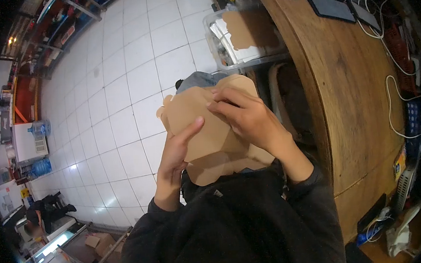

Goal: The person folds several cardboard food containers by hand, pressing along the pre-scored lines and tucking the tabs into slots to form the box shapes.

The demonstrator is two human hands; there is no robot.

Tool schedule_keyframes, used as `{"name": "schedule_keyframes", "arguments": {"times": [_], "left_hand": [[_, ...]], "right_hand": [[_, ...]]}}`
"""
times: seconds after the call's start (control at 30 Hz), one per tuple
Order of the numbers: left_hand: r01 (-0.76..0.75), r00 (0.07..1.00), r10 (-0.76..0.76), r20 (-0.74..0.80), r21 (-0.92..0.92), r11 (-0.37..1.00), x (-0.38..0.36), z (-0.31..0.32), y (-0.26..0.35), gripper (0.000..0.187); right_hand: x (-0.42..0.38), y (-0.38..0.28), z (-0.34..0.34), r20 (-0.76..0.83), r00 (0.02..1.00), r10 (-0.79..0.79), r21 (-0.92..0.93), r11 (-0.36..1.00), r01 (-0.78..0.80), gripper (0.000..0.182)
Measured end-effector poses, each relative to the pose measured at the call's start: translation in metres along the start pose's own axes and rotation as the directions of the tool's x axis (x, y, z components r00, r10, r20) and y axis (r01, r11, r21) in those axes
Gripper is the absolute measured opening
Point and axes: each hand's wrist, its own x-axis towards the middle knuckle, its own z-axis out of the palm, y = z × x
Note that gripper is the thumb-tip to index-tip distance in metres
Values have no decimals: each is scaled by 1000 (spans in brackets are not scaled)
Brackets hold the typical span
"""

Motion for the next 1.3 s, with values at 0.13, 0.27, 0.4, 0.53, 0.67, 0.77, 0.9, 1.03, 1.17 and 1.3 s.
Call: {"name": "schedule_keyframes", "arguments": {"times": [0.13,0.27,0.4,0.53,0.67,0.77,0.9,1.03,1.17,1.3], "left_hand": [[115,993,-114,10,-83,990,-2,-3,2,43],[88,996,-84,38,-127,988,-11,0,6,42],[-58,998,58,35,1,998,-12,6,17,41],[-123,990,120,80,46,991,-11,3,19,41],[-145,984,137,115,62,987,-12,1,14,39],[-127,983,117,140,69,989,-10,-8,13,37],[-241,964,201,176,243,940,-16,-2,6,38],[-268,960,232,158,264,927,-14,-3,6,39],[-401,901,433,13,405,822,0,-13,-7,39],[-286,958,280,-62,-242,927,0,2,34,43]], "right_hand": [[-11,1,3,49,997,63,15,998,-64,27],[-12,-8,10,-78,997,-1,46,999,5,25],[-7,-6,5,-210,959,189,348,931,-107,16],[9,-17,14,-267,908,324,433,882,-187,25],[-8,-22,10,47,837,546,513,705,-489,29],[-11,-22,12,65,814,577,459,707,-537,31],[6,-29,-1,47,917,395,495,789,-365,29],[7,-19,8,115,899,423,417,801,-430,31],[17,-21,18,-309,951,26,-71,996,-50,37],[-3,-27,21,-78,909,-410,-322,873,367,43]]}}
